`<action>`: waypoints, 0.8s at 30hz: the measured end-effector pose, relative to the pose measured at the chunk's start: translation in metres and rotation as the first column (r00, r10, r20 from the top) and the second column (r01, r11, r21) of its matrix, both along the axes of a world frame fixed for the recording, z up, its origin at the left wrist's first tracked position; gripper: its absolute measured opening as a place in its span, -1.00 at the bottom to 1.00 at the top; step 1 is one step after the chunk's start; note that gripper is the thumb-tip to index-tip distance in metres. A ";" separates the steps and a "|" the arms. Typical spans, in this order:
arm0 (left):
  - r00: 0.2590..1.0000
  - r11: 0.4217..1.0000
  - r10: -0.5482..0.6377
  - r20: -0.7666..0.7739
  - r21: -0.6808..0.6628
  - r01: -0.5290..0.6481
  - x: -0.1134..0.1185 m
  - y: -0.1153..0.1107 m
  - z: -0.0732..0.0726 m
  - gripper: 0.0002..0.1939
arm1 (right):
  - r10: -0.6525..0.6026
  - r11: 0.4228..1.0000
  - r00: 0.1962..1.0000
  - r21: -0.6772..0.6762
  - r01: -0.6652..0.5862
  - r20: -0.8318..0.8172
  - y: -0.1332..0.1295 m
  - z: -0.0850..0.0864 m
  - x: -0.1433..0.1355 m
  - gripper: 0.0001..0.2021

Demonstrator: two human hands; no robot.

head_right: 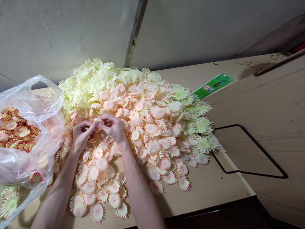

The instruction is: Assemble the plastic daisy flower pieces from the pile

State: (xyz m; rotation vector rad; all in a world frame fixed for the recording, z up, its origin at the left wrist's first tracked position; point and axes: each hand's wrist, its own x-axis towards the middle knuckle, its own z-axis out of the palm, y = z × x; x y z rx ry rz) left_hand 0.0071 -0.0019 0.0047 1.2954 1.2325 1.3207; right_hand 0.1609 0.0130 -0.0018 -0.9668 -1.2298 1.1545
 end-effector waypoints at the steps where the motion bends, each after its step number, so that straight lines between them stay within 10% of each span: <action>1: 1.000 1.000 0.003 -0.008 -0.003 -0.003 0.000 0.000 0.000 -0.56 | -0.039 0.999 0.999 0.016 0.039 0.020 0.000 0.000 0.000 -0.70; 24: 0.995 0.995 -0.093 0.036 0.037 0.092 0.003 -0.001 0.002 -0.69 | -0.201 0.980 0.949 0.067 0.190 0.242 0.000 -0.017 -0.014 -0.58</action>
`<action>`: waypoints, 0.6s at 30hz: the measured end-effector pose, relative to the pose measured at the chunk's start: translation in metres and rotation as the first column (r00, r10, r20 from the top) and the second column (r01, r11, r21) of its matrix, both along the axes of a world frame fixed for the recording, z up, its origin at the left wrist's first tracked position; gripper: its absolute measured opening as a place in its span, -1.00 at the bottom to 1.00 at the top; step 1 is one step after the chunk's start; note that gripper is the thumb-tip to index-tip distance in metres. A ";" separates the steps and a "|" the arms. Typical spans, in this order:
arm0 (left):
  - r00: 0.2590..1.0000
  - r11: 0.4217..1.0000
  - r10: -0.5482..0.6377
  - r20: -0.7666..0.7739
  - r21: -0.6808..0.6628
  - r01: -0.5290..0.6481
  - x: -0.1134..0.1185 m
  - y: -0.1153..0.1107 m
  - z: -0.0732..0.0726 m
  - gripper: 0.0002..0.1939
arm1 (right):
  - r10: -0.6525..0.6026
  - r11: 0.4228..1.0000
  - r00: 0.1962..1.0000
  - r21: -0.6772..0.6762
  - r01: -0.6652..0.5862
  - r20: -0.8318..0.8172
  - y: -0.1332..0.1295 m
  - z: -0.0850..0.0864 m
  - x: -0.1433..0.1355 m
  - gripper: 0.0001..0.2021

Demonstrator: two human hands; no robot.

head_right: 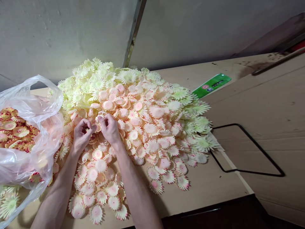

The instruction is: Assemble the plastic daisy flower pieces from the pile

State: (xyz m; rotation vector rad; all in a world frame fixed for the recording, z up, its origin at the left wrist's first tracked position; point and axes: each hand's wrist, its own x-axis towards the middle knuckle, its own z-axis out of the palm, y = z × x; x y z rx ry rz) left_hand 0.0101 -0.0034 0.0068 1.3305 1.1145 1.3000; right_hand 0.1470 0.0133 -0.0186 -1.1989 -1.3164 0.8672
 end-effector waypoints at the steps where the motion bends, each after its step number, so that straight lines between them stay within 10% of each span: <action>1: 1.000 1.000 0.007 -0.015 0.016 -0.007 0.000 0.000 0.000 -0.70 | -0.023 1.000 1.000 0.005 0.023 0.009 0.000 -0.001 -0.001 -0.58; 18: 0.984 0.996 0.088 0.154 -0.010 -0.088 -0.006 0.003 -0.006 -0.64 | -0.025 0.998 0.979 -0.056 0.014 -0.202 0.007 0.009 0.013 -0.57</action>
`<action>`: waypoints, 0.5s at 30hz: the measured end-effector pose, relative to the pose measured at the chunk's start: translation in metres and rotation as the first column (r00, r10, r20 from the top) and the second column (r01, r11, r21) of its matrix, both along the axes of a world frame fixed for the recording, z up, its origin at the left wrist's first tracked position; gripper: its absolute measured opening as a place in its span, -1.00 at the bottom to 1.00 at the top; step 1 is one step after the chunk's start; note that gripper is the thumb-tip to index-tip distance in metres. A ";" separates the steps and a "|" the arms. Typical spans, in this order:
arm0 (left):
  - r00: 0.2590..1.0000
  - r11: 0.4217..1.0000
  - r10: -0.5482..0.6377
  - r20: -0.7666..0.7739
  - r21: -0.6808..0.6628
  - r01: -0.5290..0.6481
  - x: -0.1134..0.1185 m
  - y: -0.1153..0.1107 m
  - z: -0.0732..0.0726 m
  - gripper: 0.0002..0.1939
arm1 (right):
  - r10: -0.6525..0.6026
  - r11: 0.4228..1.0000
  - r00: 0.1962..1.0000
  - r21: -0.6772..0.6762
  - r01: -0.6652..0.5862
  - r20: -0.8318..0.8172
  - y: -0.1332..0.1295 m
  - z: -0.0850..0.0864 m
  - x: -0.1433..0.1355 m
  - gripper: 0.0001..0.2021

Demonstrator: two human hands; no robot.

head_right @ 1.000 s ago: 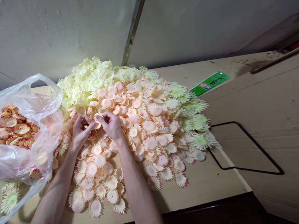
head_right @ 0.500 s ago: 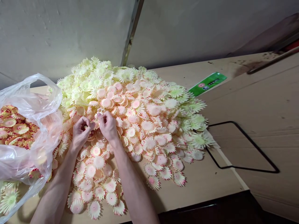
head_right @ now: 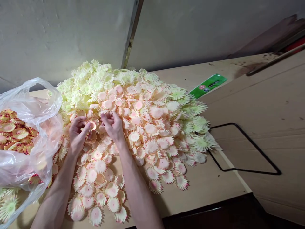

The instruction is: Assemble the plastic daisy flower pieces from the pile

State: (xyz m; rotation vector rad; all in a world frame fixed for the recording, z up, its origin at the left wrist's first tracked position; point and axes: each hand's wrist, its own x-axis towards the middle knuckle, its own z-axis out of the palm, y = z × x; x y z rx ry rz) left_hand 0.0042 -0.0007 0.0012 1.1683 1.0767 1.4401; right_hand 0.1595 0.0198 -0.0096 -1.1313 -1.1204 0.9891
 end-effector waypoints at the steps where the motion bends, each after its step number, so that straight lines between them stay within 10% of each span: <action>1: 1.000 1.000 0.004 -0.019 -0.010 -0.004 0.000 0.000 0.001 -0.62 | 0.013 1.000 0.999 0.027 -0.012 -0.029 -0.001 0.002 0.001 -0.57; 15: 0.997 0.998 -0.065 0.037 0.015 0.064 -0.002 0.002 -0.005 -0.58 | 0.185 0.983 0.976 0.031 -0.183 -0.118 -0.005 0.009 0.000 -0.66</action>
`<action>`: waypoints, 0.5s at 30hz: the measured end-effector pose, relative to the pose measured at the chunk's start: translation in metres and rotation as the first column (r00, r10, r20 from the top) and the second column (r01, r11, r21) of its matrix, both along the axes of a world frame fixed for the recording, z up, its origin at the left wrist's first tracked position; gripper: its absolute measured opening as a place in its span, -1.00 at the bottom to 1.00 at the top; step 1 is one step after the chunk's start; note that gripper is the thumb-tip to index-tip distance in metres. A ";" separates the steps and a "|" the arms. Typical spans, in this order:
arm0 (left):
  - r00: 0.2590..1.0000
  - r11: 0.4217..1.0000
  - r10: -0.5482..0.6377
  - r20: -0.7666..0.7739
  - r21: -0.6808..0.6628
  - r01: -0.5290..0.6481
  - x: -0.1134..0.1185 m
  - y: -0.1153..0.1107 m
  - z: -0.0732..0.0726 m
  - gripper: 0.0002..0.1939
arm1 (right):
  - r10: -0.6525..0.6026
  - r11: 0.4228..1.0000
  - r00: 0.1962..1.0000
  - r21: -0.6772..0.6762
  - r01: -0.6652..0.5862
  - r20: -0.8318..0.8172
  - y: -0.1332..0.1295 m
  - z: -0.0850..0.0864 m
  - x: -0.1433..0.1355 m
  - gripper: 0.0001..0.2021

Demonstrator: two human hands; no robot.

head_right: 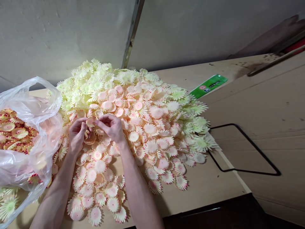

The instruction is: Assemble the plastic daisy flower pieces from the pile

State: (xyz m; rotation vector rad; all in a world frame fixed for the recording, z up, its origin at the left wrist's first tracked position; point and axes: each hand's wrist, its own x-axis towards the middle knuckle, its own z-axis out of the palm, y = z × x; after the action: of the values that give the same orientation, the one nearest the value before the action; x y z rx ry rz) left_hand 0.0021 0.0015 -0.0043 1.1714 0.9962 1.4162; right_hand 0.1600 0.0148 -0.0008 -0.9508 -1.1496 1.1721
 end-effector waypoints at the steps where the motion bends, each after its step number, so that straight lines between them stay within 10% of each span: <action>1: 0.999 0.999 -0.032 0.000 0.019 0.032 -0.001 0.000 -0.001 -0.58 | 0.002 1.000 1.000 -0.008 -0.002 -0.010 0.001 -0.001 0.000 -0.66; 15: 0.993 0.999 0.000 -0.121 -0.052 -0.007 0.004 -0.003 0.007 -0.61 | 0.080 0.997 0.996 0.023 -0.079 -0.049 0.001 -0.002 0.002 -0.73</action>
State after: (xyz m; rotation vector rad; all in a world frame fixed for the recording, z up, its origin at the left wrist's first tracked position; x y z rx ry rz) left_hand 0.0062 -0.0017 0.0028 1.2288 1.1131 1.3269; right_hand 0.1618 0.0160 -0.0033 -0.8619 -1.1668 1.2379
